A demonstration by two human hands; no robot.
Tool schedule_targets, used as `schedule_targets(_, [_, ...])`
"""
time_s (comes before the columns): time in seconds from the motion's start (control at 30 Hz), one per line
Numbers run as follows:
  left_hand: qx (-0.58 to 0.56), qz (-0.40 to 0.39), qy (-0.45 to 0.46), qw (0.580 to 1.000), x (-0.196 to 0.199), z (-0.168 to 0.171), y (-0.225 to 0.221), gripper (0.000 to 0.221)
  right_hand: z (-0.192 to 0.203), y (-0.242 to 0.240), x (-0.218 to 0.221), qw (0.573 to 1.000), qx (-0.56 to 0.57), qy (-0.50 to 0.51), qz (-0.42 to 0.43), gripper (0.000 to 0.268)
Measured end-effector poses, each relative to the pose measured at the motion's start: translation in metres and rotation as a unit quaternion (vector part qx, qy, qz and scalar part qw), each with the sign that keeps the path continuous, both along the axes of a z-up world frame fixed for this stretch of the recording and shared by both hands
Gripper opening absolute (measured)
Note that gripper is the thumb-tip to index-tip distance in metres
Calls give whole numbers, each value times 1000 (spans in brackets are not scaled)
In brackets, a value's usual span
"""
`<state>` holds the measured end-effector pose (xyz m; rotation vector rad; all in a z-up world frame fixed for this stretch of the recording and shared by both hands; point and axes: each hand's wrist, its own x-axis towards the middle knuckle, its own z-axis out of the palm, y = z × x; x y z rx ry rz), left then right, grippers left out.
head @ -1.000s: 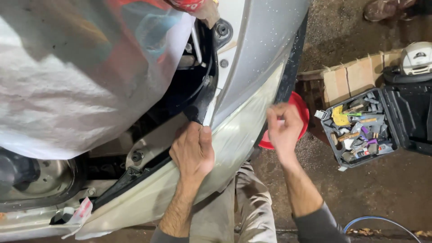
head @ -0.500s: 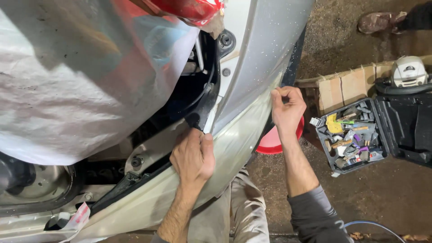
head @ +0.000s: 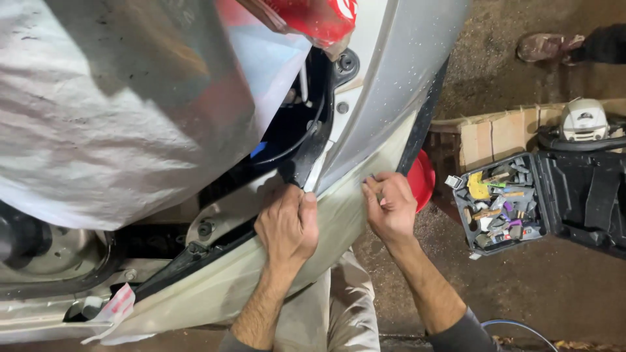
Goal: The person kneels beside a car and uses a purple sanding block to wet-sand the surface of a cloudy headlight. They repeatedly dip the block in a red bucket of water and apply it to the lens. The person also applies masking tape to the edges of the headlight to protect the surrounding paint.
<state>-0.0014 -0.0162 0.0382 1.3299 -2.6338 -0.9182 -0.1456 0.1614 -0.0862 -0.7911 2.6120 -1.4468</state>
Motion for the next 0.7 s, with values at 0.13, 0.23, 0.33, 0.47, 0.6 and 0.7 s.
schedule_targets(0.13, [25, 0, -9, 1000, 6, 6, -2, 47, -26, 9, -47, 999, 1, 24, 34, 25])
schedule_targets(0.23, [48, 2, 3, 999, 1, 10, -10, 50, -14, -4, -9, 1000, -20, 1, 19, 23])
schedule_targets(0.33, [130, -3, -41, 991, -1, 21, -22, 56, 91, -63, 74, 996, -30, 20, 84, 25])
schedule_targets(0.47, [200, -11, -89, 976, -6, 43, -38, 61, 56, -52, 88, 985, -18, 45, 169, 23])
schedule_targets(0.6, [245, -26, -131, 960, -5, 49, -45, 66, 12, -21, 55, 992, 14, 65, 107, 29])
schedule_targets(0.7, [277, -23, -141, 950, -13, 63, -57, 69, 61, -61, 102, 992, 3, 33, 126, 23])
